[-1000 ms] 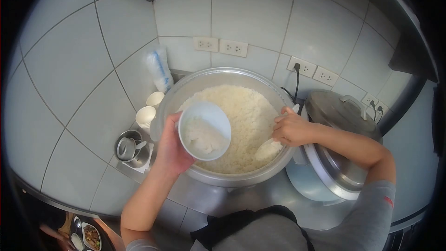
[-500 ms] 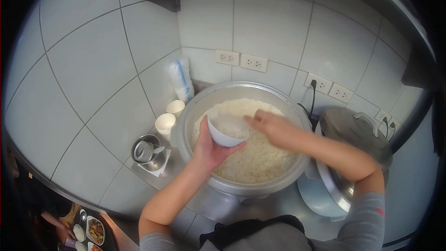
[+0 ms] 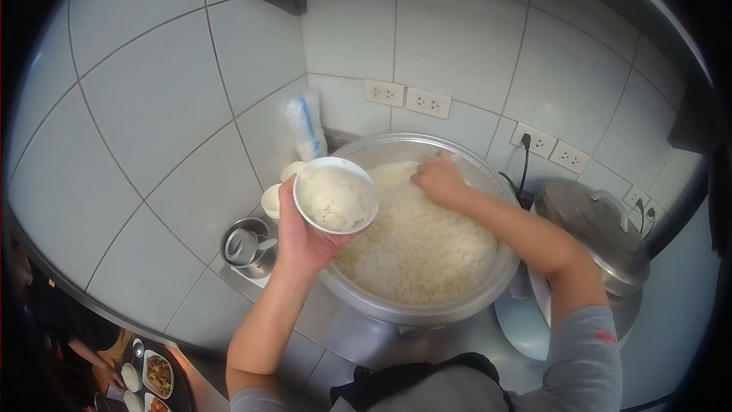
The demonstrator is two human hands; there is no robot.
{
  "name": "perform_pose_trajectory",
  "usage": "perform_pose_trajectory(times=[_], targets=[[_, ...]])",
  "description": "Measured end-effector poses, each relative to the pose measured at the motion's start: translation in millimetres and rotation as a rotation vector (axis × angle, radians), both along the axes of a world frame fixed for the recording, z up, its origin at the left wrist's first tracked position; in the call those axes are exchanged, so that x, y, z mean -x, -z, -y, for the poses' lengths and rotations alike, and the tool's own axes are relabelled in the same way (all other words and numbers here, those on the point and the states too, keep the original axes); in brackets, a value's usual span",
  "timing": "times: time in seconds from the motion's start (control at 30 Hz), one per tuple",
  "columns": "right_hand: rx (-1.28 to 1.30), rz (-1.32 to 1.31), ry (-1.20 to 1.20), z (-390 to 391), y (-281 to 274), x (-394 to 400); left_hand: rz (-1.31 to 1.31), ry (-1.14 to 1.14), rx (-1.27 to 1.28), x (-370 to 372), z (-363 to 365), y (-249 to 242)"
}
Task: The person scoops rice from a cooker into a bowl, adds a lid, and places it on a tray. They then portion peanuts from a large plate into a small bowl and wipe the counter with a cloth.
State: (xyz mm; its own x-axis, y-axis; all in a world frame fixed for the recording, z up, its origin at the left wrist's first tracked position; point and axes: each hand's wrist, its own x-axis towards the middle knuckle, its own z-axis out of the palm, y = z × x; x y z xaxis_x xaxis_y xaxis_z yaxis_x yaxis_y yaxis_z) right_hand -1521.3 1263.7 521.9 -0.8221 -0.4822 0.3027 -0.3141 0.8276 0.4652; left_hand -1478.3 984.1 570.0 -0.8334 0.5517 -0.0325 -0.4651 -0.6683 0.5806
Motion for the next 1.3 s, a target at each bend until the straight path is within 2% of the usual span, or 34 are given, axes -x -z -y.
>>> perform_pose_trajectory(times=[0.07,0.13,0.23,0.5,0.67,0.77,0.83,0.87,0.93,0.97,1.03,1.07,1.13,1.2,1.27,1.3], targets=[[-0.038,0.001,-0.038,11.5,16.1,2.0,0.013,0.0,-0.004,-2.2,3.7,-1.2],[-0.157,0.022,-0.257,20.0,14.1,-7.9,-0.001,0.006,-0.002,-4.9,7.1,0.9],[-0.182,0.07,-0.319,17.8,3.9,-24.7,-0.008,-0.017,0.014,-9.3,9.6,3.9],[-0.114,0.262,-0.349,5.8,-4.0,-108.2,0.01,0.014,0.043,-17.7,4.6,8.4],[-0.055,0.398,-0.346,0.3,-17.6,-134.4,0.006,0.069,0.064,-21.1,-3.3,12.0],[0.054,0.517,-0.309,-6.8,-16.5,-136.2,-0.01,0.077,0.078,-25.5,-6.4,15.7],[0.26,0.692,-0.235,-25.6,-2.6,-128.8,-0.007,0.111,0.132,-23.8,-6.5,22.6],[0.251,0.68,-0.248,-33.9,3.1,-126.2,-0.02,0.097,0.129,-23.5,-6.0,25.0],[0.407,0.886,-0.048,-45.0,3.1,-120.0,-0.011,0.126,0.176,-21.7,-6.4,27.9],[0.393,0.876,-0.059,-49.9,-2.1,-113.8,-0.024,0.112,0.169,-19.8,-7.2,28.2],[0.826,1.002,0.129,-46.8,-22.5,-106.5,0.025,0.126,0.155,-17.4,-9.1,29.7],[0.823,1.0,0.125,-46.0,-34.0,-103.3,0.022,0.122,0.154,-16.0,-11.0,30.1],[0.96,0.79,0.184,-20.4,-77.2,-105.0,0.022,0.133,0.104,-14.3,-18.2,30.6],[0.851,0.518,-0.096,5.5,-90.2,-105.2,0.018,0.146,0.068,-14.6,-27.5,29.9],[0.581,0.224,-0.32,13.9,-69.6,-94.5,0.009,0.151,0.032,-13.5,-35.6,29.2],[0.581,0.221,-0.323,26.6,-65.2,-100.2,0.027,0.145,0.008,-12.0,-39.0,29.5]])
